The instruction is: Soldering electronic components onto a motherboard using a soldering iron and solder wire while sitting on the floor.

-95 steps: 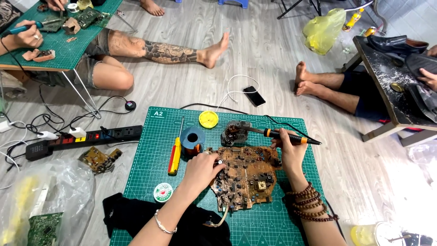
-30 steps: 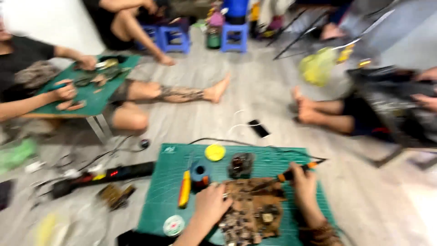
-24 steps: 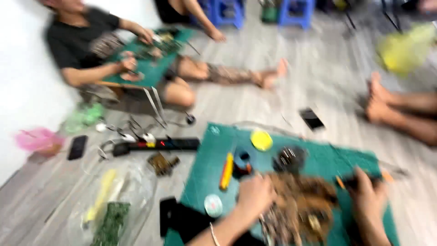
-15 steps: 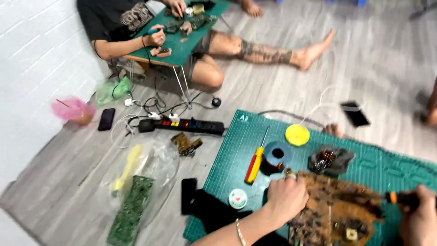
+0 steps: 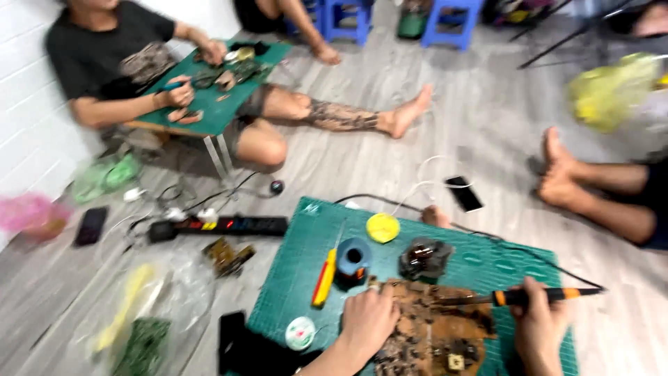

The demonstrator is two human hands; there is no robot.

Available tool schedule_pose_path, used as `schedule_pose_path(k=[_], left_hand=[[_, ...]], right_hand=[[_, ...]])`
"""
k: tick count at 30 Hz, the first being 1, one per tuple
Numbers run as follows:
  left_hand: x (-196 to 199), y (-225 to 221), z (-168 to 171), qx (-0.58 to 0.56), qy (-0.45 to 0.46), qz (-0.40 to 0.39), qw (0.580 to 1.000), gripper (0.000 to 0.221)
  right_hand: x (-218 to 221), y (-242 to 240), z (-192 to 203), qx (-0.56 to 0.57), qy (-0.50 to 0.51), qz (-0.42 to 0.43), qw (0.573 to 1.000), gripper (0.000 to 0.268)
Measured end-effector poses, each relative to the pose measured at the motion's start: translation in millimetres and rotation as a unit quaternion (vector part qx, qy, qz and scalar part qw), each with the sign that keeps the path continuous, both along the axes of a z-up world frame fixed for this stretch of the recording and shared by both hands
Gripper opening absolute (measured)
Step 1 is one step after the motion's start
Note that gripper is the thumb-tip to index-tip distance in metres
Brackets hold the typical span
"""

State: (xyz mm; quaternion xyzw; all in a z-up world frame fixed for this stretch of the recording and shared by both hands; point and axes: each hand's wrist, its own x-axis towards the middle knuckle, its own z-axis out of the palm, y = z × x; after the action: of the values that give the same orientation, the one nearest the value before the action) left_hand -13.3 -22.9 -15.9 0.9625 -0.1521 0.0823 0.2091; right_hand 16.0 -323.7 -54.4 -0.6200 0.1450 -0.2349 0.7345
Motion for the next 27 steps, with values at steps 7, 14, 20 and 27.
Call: schedule_pose_path(k=[7, 14, 20, 27], left_hand=[[-3.4, -4.1, -5.6, 0.032, 0.03, 0.001, 0.999, 0.028], [-0.5, -8.5, -12.3, 0.021, -0.008, -0.008, 1.0, 0.045], [-7.9, -8.1, -0.5, 0.014, -0.017, -0.012, 1.0, 0.045], [-9.4, -9.9, 13.8, 0.02, 0.031, -0.012, 0.999, 0.033]], right_hand=[[-18.4, 21.4, 41.2, -0.053, 0.021, -0.018, 0.998, 0.025], [-15.2, 15.4, 39.7, -0.025, -0.024, -0.013, 0.999, 0.02], [-21.9, 14.7, 53.8, -0.071, -0.011, -0.001, 0.997, 0.028], [-13.6, 8.9, 32.4, -0.038, -0.062, -0.057, 0.996, 0.025]])
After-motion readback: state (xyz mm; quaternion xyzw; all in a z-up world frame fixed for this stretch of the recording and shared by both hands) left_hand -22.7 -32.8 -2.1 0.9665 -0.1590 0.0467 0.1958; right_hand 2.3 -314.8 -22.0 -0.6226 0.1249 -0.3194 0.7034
